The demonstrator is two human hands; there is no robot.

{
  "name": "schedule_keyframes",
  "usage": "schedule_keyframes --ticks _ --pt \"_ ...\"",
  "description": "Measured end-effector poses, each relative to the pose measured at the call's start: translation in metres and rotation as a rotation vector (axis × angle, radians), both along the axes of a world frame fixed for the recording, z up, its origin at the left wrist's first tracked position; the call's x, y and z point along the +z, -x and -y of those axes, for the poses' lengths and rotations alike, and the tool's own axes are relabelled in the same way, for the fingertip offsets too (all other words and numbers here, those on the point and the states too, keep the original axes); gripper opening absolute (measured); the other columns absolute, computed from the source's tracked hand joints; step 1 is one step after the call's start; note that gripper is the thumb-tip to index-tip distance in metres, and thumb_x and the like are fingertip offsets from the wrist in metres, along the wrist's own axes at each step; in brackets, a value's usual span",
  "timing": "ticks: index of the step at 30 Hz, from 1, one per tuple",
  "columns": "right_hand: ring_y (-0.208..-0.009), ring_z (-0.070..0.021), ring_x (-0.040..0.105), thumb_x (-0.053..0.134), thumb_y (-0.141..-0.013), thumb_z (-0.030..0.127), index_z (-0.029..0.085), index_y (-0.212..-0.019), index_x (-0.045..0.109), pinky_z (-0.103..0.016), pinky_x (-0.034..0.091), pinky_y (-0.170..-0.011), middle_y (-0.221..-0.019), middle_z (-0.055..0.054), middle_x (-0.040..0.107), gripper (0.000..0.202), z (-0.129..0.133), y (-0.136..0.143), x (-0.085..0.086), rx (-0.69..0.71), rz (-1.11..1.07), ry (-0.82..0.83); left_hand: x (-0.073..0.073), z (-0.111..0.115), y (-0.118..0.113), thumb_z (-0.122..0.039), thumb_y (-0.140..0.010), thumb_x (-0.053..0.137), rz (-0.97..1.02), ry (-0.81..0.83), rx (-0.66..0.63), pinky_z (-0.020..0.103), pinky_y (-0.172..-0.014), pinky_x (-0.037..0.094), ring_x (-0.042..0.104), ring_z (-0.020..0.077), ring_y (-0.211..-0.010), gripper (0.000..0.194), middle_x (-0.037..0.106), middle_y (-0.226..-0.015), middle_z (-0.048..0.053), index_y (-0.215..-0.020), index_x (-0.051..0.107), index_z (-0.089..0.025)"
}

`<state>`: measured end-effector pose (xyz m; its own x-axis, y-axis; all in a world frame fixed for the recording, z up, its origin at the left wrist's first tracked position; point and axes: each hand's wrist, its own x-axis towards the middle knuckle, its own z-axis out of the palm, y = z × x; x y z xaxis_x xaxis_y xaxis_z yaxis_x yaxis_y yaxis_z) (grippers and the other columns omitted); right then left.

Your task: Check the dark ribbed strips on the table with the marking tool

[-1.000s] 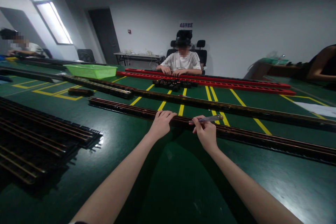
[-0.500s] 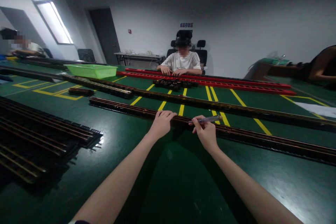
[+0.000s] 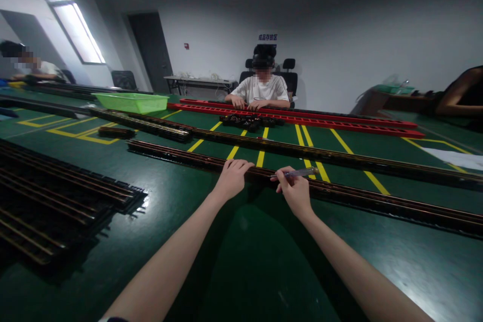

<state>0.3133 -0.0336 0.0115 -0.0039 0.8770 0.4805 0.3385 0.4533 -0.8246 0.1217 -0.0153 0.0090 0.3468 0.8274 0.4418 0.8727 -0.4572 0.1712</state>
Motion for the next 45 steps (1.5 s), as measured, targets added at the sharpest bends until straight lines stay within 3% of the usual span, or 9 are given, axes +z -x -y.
schedule_keyframes --ticks 22,36,45 --pt "-0.042 -0.0125 0.058 0.049 -0.087 0.048 0.018 -0.074 0.057 -0.023 0.046 -0.042 -0.07 -0.006 0.07 0.033 -0.002 0.0013 -0.0001 -0.003 0.007 0.019 -0.004 -0.0034 0.0026 -0.001 -0.081 0.03 0.028 0.017 -0.017 0.039 -0.106 0.028 0.049 0.0165 -0.118 0.049 0.06 -0.122 0.004 -0.12 0.054 -0.02" --pt "-0.042 -0.0126 0.058 0.046 -0.087 0.052 0.018 -0.074 0.057 -0.024 0.047 -0.042 -0.069 -0.006 0.07 0.038 -0.0005 0.0005 -0.0001 -0.007 0.042 -0.026 -0.0023 -0.0026 0.0015 -0.024 -0.089 0.039 0.054 -0.013 -0.03 0.039 -0.101 0.032 0.052 0.0185 -0.113 0.032 0.062 -0.118 0.005 -0.116 0.055 -0.02" --pt "-0.041 -0.0122 0.058 0.046 -0.089 0.048 0.018 -0.073 0.056 -0.024 0.046 -0.044 -0.068 -0.005 0.07 0.035 -0.0015 0.0006 -0.0013 -0.013 0.051 -0.04 -0.0036 -0.0032 0.0002 -0.029 -0.086 0.046 0.031 -0.061 -0.025 0.039 -0.099 0.034 0.054 0.0193 -0.111 0.03 0.063 -0.116 0.004 -0.114 0.055 -0.021"
